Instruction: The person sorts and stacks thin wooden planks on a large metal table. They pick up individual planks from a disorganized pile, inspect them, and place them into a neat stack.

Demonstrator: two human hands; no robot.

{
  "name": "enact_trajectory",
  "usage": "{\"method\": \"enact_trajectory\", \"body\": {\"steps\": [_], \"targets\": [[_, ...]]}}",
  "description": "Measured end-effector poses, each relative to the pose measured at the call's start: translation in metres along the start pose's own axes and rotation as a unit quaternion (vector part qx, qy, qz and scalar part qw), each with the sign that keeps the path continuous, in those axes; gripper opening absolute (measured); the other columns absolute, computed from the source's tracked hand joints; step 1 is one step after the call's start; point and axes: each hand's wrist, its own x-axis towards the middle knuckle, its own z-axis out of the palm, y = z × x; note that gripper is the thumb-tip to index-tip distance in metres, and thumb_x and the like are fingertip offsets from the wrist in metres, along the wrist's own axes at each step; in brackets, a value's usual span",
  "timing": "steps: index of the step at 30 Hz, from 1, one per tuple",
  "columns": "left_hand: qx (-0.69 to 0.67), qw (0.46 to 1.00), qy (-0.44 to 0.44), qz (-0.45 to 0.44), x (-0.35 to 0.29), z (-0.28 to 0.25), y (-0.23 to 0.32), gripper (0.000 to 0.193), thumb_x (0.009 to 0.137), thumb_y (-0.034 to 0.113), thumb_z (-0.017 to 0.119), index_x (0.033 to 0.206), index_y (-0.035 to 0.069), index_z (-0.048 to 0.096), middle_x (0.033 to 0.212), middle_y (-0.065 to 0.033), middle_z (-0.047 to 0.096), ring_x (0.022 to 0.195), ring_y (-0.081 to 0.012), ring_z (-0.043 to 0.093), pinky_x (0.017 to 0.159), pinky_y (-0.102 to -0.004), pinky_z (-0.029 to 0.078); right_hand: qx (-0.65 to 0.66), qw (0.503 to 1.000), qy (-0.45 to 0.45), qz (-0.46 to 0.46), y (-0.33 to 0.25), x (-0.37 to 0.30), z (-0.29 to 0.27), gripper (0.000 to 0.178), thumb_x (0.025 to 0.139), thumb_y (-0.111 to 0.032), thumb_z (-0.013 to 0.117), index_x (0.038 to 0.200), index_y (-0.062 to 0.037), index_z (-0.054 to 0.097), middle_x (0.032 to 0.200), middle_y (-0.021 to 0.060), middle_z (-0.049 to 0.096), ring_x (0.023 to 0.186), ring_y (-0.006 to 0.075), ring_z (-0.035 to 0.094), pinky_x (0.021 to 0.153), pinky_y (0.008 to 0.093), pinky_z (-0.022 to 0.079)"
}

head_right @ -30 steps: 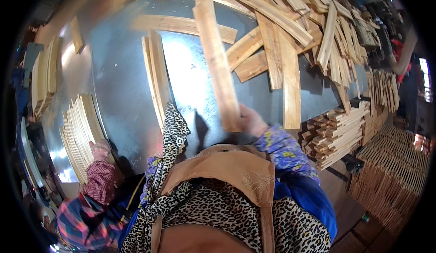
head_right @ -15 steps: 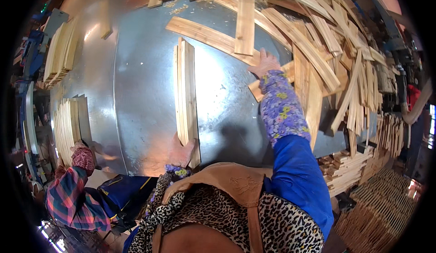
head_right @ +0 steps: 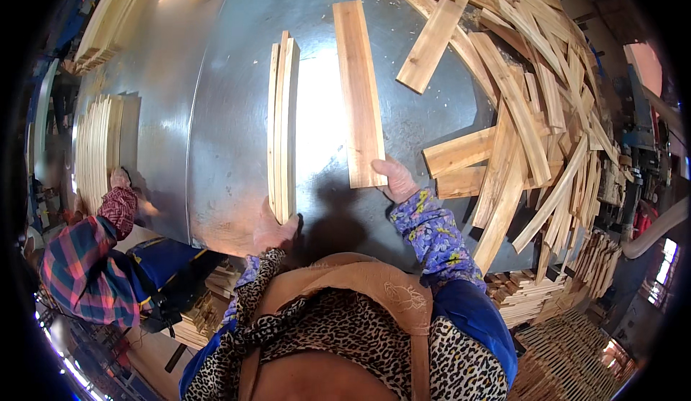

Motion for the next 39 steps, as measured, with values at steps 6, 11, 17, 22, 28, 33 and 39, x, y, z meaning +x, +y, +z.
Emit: {"method": "enact_trajectory", "body": {"steps": [6,11,17,22,28,33,39], "targets": [[-0.09,0.993,-0.077,0.01,-0.005,-0.02,0.009,0.095,0.087,0.043,0.085,0.163,0.009,0.039,0.14,-0.0265,0.067,0.13,-0.0439,0.066,0.111,-0.0508,0.054,-0.76,0.628,-0.137,0.09,0.043,-0.028,0.124,0.066,0.098,-0.049,0.068,0.144,-0.0018,0.062,0.131,0.0249,0.072,0.112,0.0362,0.073,0.093,0.047,0.062],[-0.03,0.994,-0.094,-0.056,-0.005,-0.039,0.009,0.104,0.083,0.047,0.088,0.164,0.008,0.036,0.142,-0.0268,0.066,0.133,-0.0431,0.064,0.11,-0.0502,0.054,-0.668,0.724,-0.172,0.015,0.059,0.01,0.105,0.059,0.094,-0.044,0.075,0.138,-0.0063,0.067,0.123,0.0226,0.075,0.114,0.0403,0.072,0.095,0.0502,0.061],[-0.43,0.902,-0.041,0.013,0.037,-0.054,0.0,0.058,0.087,0.027,0.076,0.137,-0.003,0.07,0.121,-0.0156,0.079,0.114,-0.0238,0.073,0.103,-0.0384,0.056,-0.715,0.567,0.366,-0.184,-0.109,0.112,-0.001,0.075,0.086,-0.042,0.083,0.145,-0.0027,0.059,0.146,0.0263,0.061,0.134,0.0439,0.058,0.113,0.054,0.048],[-0.404,0.903,0.03,0.142,0.211,-0.156,0.079,0.053,0.09,0.026,0.077,0.132,-0.005,0.071,0.117,-0.0194,0.079,0.107,-0.0263,0.076,0.093,-0.0396,0.06,-0.741,0.497,0.392,-0.223,-0.096,0.146,-0.059,0.085,0.089,-0.04,0.082,0.158,-0.0017,0.049,0.163,0.0277,0.045,0.143,0.0518,0.046,0.121,0.059,0.039],[-0.162,0.959,0.202,0.112,0.455,-0.297,0.207,0.06,0.085,0.039,0.081,0.125,-0.006,0.075,0.106,-0.0234,0.081,0.096,-0.0329,0.079,0.088,-0.0439,0.061,-0.746,0.498,0.372,-0.239,-0.092,0.149,-0.08,0.089,0.089,-0.036,0.083,0.161,-0.0009,0.045,0.163,0.031,0.044,0.145,0.0535,0.043,0.125,0.0616,0.033],[-0.039,0.962,0.213,0.168,0.604,-0.361,0.232,0.065,0.083,0.045,0.084,0.126,-0.004,0.077,0.113,-0.0214,0.08,0.101,-0.032,0.079,0.093,-0.043,0.06,-0.76,0.491,0.352,-0.239,-0.088,0.144,-0.082,0.087,0.095,-0.033,0.076,0.166,-0.0004,0.039,0.168,0.0319,0.039,0.153,0.0553,0.037,0.13,0.0608,0.025],[-0.395,0.91,0.037,0.124,0.709,-0.369,0.207,0.071,0.091,0.054,0.084,0.139,0.004,0.071,0.12,-0.0138,0.079,0.098,-0.0301,0.078,0.091,-0.0489,0.062,-0.757,0.473,0.367,-0.262,-0.082,0.139,-0.08,0.089,0.094,-0.042,0.077,0.163,0.002,0.041,0.16,0.0374,0.044,0.143,0.06,0.045,0.122,0.0651,0.035]]}}
